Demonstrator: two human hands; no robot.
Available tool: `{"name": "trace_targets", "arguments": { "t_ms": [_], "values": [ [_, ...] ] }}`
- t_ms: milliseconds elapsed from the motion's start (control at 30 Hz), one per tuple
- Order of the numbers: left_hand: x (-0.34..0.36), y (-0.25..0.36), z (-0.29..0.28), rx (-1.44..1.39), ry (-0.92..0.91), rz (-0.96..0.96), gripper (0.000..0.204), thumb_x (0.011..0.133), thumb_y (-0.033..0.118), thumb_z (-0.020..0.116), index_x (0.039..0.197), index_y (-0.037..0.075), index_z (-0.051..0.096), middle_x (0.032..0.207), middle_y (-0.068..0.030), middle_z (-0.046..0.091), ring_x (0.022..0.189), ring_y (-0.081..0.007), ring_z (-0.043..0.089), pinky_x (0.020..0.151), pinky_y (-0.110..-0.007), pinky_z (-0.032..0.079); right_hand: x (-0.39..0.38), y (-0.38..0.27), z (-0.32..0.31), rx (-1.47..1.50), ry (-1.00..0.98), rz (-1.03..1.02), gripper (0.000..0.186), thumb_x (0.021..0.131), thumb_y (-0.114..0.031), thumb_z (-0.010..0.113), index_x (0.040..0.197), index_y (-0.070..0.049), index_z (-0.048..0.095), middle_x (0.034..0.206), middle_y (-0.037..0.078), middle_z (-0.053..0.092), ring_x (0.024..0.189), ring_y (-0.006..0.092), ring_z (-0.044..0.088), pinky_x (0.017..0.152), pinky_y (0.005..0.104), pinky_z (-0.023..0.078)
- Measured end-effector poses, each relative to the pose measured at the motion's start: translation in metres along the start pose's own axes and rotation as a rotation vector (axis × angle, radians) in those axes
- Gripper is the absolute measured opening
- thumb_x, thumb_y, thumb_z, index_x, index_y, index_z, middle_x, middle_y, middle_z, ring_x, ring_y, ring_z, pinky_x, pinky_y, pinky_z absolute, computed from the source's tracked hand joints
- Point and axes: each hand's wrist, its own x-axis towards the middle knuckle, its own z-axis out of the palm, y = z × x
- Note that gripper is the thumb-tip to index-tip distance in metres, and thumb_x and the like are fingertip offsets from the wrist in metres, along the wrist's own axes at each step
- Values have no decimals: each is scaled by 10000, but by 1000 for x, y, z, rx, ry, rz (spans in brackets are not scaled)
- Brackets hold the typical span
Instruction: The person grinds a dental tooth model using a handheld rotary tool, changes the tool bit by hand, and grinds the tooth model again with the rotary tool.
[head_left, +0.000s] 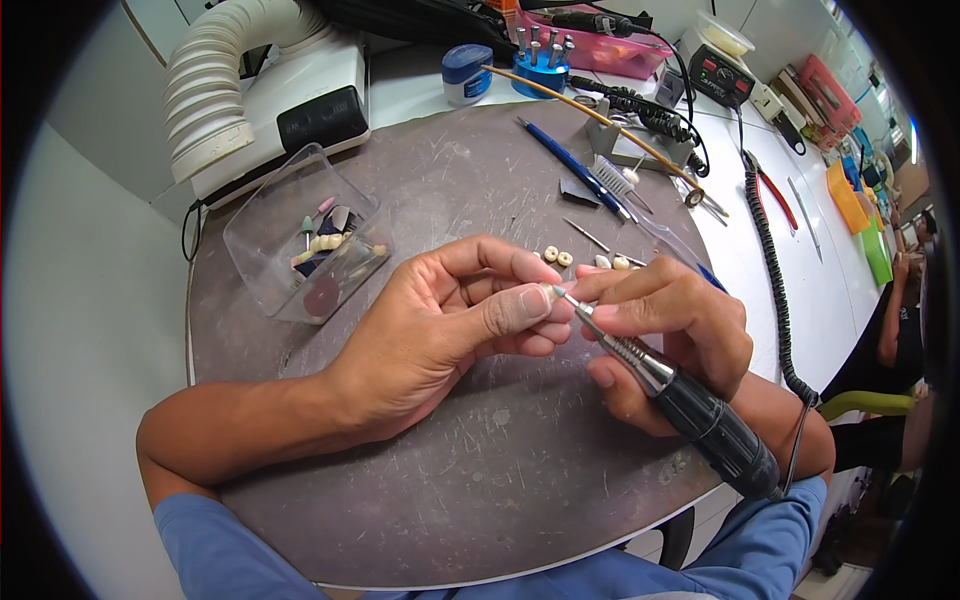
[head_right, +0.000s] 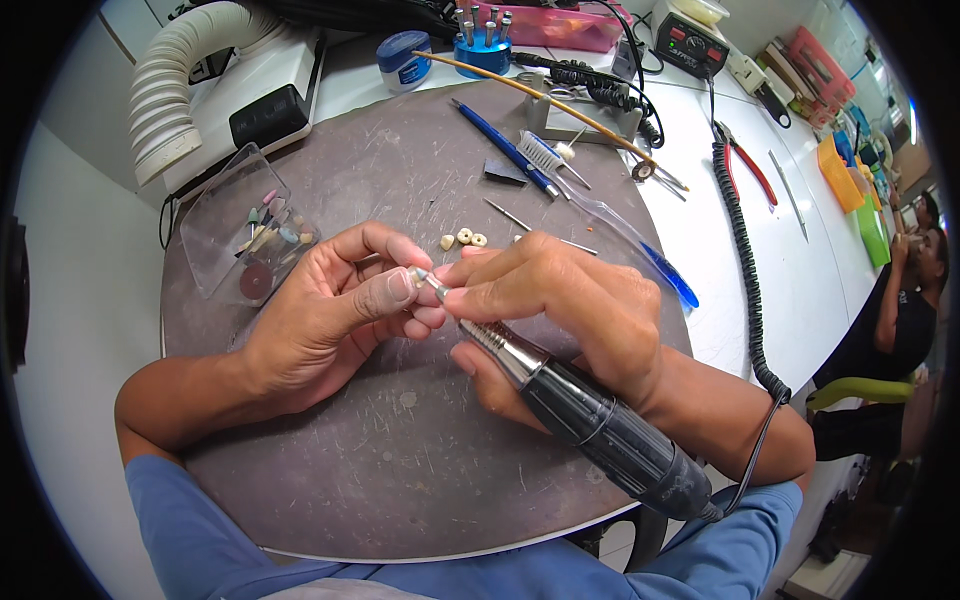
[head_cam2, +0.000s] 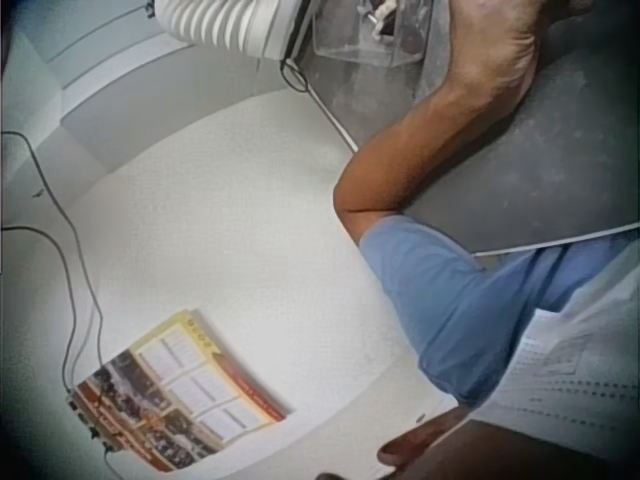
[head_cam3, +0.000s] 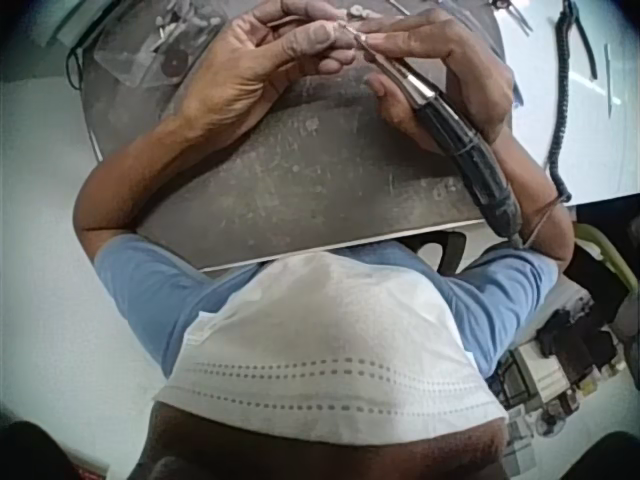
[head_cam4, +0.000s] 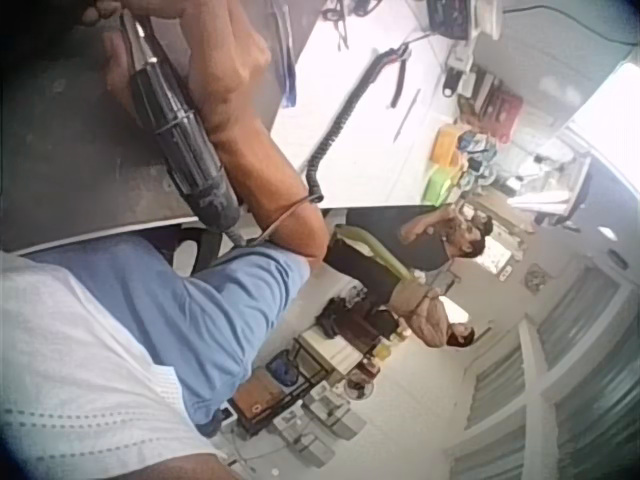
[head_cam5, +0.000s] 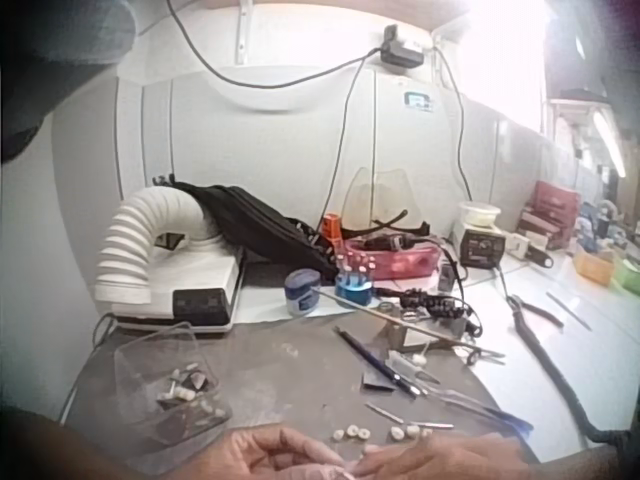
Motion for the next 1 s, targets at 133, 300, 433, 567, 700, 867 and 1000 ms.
{"name": "trace_targets", "arguments": {
  "t_ms": [133, 300, 433, 567, 700, 867, 1000],
  "values": [
    [0, 0, 0, 1, 2, -3, 153, 906, 86, 600, 1044, 40, 552, 932, -86, 648, 873, -148, 644, 769, -256, 533, 0, 1, 0, -15, 11, 50, 266, 785, -78, 681, 970, 59, 548, 832, 196, 625, 870, 311, 671, 853, 461, 531],
    [0, -1, 0, 5, -15, 6, 148, 903, 84, 605, 1035, 39, 555, 941, -86, 650, 877, -150, 642, 778, -262, 532, 0, 1, 1, 13, 0, 3, 273, 807, -98, 678, 989, 51, 537, 858, 192, 623, 844, 275, 667, 843, 432, 536],
    [-1, -1, -1, 22, -9, 35, 164, 908, 88, 598, 1057, 19, 592, 972, -85, 653, 883, -146, 636, 792, -258, 525, -2, -3, 3, 60, 173, 184, 236, 755, 13, 681, 969, 42, 586, 879, 174, 645, 813, 252, 672, 767, 350, 554],
    [-1, 0, -1, 14, -25, 10, 239, 915, 95, 589, 1129, -8, 597, 995, -85, 651, 892, -138, 621, 806, -254, 519, -5, 3, 2, 304, 206, 259, 290, 842, -42, 667, 1086, 32, 529, 1003, 136, 589, 906, 177, 646, 802, 298, 535],
    [-1, -1, -1, -1, -13, 1, 269, 917, 92, 582, 1161, -22, 580, 1002, -91, 647, 895, -138, 614, 818, -254, 515, -2, -3, 1, 244, 178, 375, 280, 832, 0, 662, 1084, 25, 541, 1006, 137, 585, 903, 177, 645, 807, 280, 531],
    [0, -1, 2, 106, -5, 8, 271, 913, 81, 582, 1156, -38, 582, 1009, -110, 639, 901, -146, 615, 829, -260, 516, 1, -6, 2, 157, 165, 371, 300, 810, 45, 662, 1086, 25, 547, 1023, 137, 598, 875, 170, 652, 792, 282, 539],
    [0, -1, 1, 168, -21, 12, 277, 909, 81, 588, 1152, -51, 581, 1010, -119, 640, 901, -149, 617, 824, -264, 518, 0, -4, 6, 123, 141, 336, 347, 789, 57, 673, 1100, 0, 532, 990, 108, 575, 839, 143, 626, 739, 261, 521]
  ]
}}
